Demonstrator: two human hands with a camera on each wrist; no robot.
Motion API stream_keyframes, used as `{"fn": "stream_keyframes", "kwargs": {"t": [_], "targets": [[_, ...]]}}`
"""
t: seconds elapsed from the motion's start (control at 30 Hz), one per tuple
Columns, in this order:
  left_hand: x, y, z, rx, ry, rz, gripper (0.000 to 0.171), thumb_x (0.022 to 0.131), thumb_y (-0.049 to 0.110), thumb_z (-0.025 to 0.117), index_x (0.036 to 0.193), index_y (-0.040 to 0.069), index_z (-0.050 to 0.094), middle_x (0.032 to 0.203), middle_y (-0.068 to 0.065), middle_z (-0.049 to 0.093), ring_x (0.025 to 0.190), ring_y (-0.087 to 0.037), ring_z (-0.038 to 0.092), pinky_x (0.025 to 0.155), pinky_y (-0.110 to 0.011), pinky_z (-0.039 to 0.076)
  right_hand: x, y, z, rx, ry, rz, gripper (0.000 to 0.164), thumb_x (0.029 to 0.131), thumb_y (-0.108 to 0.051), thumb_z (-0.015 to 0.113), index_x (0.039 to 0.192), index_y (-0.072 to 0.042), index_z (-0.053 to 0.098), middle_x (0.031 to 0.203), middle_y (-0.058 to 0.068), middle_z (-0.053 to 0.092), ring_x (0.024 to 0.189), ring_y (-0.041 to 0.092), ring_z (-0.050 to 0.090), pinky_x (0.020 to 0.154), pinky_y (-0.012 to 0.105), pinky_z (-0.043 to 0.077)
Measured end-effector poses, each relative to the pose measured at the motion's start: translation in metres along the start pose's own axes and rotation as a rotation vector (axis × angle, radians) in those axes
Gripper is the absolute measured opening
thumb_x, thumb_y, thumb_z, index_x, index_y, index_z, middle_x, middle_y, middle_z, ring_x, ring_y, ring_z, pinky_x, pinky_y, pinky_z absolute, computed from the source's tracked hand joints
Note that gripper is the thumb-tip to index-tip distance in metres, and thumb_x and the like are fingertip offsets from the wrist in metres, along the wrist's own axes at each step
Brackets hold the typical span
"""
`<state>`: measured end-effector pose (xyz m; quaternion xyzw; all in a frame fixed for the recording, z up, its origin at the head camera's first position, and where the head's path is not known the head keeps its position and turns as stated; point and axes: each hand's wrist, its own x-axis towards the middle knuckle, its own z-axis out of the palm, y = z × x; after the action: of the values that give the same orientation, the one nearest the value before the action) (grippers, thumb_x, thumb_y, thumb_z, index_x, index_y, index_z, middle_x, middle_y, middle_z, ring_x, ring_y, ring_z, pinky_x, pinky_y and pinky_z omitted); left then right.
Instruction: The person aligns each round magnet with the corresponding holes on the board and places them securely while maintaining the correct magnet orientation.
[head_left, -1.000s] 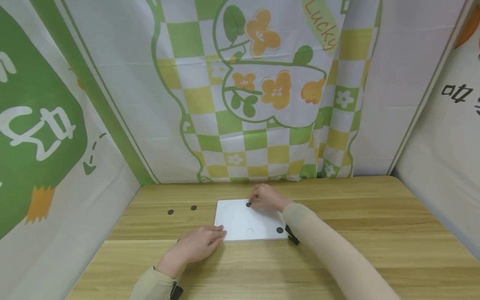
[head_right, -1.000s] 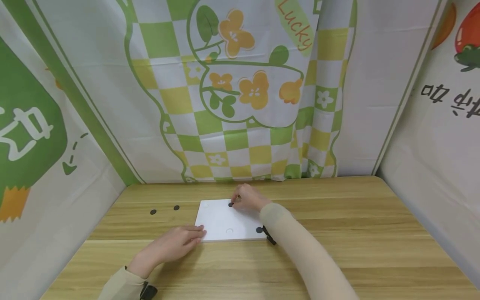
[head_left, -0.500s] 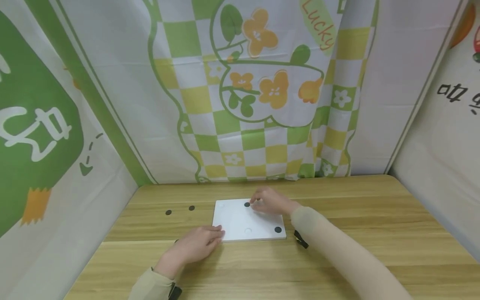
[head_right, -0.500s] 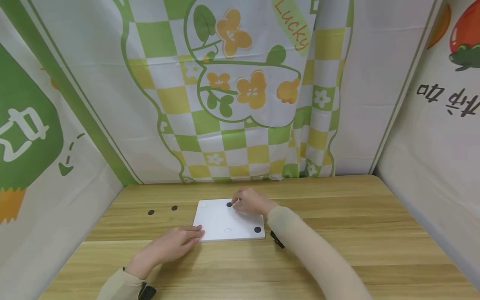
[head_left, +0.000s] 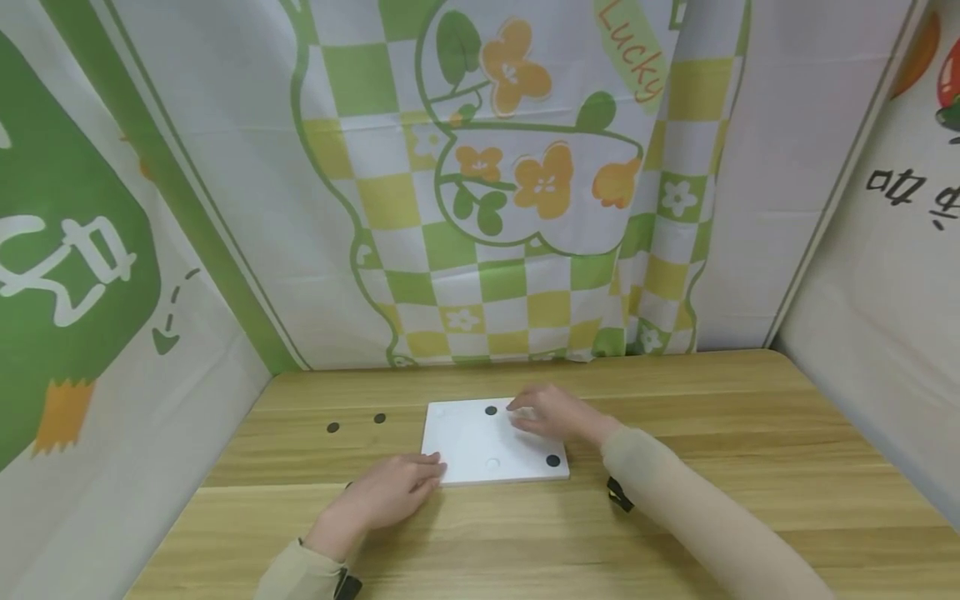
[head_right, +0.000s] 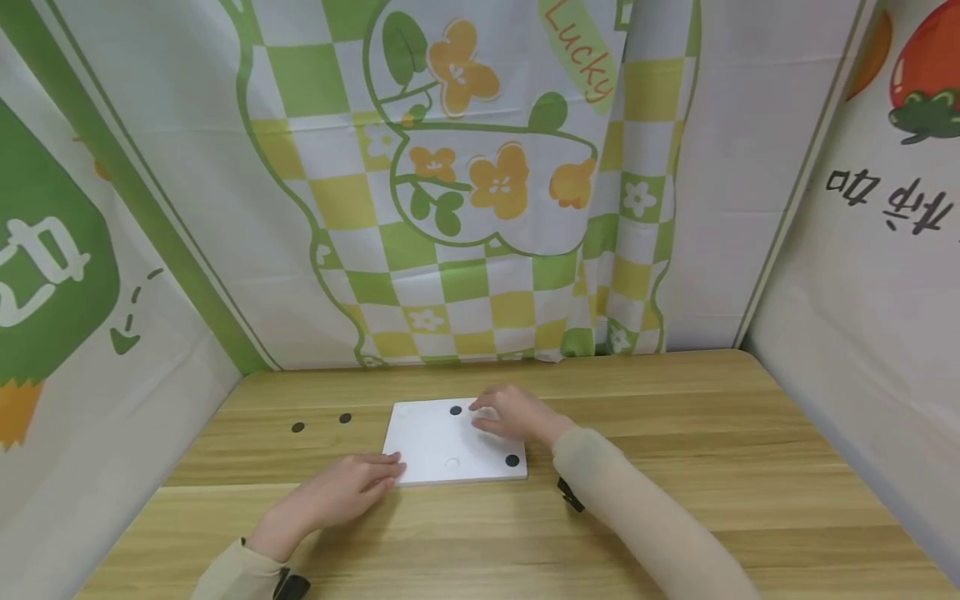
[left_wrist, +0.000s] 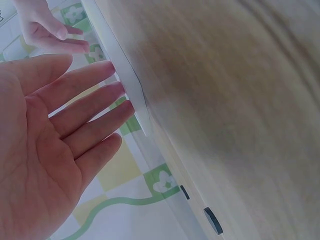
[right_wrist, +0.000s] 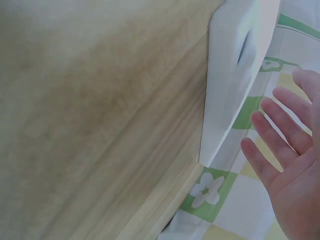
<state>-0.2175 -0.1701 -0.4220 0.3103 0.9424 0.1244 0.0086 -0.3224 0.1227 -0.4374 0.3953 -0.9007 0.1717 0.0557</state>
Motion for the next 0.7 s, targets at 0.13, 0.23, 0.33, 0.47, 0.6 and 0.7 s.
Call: {"fn": "stream_keyframes", "kwargs": {"t": [0.13,0.23,0.33,0.47,0.6,0.7], "targets": [[0.000,0.000,0.000,-0.006,-0.002,-0.003,0.031,0.097,0.021,0.052,0.121,0.007,0.064,0.132,-0.014,0.058,0.122,-0.034,0.055,0.104,-0.050,0.043,-0.007,-0.004,-0.004,0.024,-0.001,0.006,0.030,0.095,-0.029,0.058,0.115,-0.010,0.068,0.115,0.006,0.067,0.109,0.021,0.062,0.095,0.037,0.052],[0.000,-0.001,0.001,-0.007,-0.007,-0.010,0.031,0.097,0.022,0.052,0.122,0.007,0.064,0.133,-0.014,0.057,0.122,-0.034,0.054,0.105,-0.050,0.042,-0.014,-0.007,-0.006,0.040,-0.009,0.011,0.032,0.096,-0.030,0.056,0.118,-0.009,0.067,0.117,0.006,0.067,0.111,0.021,0.062,0.097,0.038,0.051],[0.000,-0.002,0.002,-0.007,-0.007,-0.012,0.031,0.097,0.022,0.052,0.122,0.008,0.064,0.133,-0.013,0.057,0.122,-0.034,0.054,0.105,-0.050,0.042,-0.021,-0.010,-0.008,0.056,-0.023,0.019,0.035,0.096,-0.031,0.055,0.120,-0.008,0.065,0.120,0.007,0.066,0.113,0.021,0.061,0.099,0.038,0.050],[0.001,-0.003,0.003,-0.005,-0.007,-0.016,0.031,0.097,0.023,0.052,0.122,0.008,0.064,0.133,-0.013,0.058,0.122,-0.034,0.055,0.104,-0.051,0.043,-0.029,-0.015,-0.009,0.071,-0.040,0.023,0.036,0.097,-0.031,0.054,0.122,-0.007,0.064,0.124,0.008,0.064,0.117,0.023,0.059,0.102,0.040,0.048],[0.001,-0.003,0.003,-0.005,-0.006,-0.012,0.031,0.097,0.023,0.052,0.122,0.008,0.064,0.133,-0.013,0.058,0.122,-0.033,0.055,0.104,-0.050,0.043,-0.037,-0.016,-0.008,0.071,-0.060,0.041,0.038,0.097,-0.034,0.054,0.124,-0.009,0.062,0.127,0.007,0.062,0.121,0.024,0.056,0.104,0.041,0.046],[0.001,-0.004,0.003,-0.003,-0.003,-0.006,0.032,0.097,0.023,0.052,0.122,0.008,0.064,0.133,-0.013,0.058,0.121,-0.033,0.055,0.104,-0.050,0.043,-0.041,-0.016,-0.008,0.062,-0.067,0.046,0.040,0.097,-0.036,0.053,0.125,-0.009,0.061,0.129,0.007,0.061,0.123,0.025,0.055,0.105,0.042,0.045]]}}
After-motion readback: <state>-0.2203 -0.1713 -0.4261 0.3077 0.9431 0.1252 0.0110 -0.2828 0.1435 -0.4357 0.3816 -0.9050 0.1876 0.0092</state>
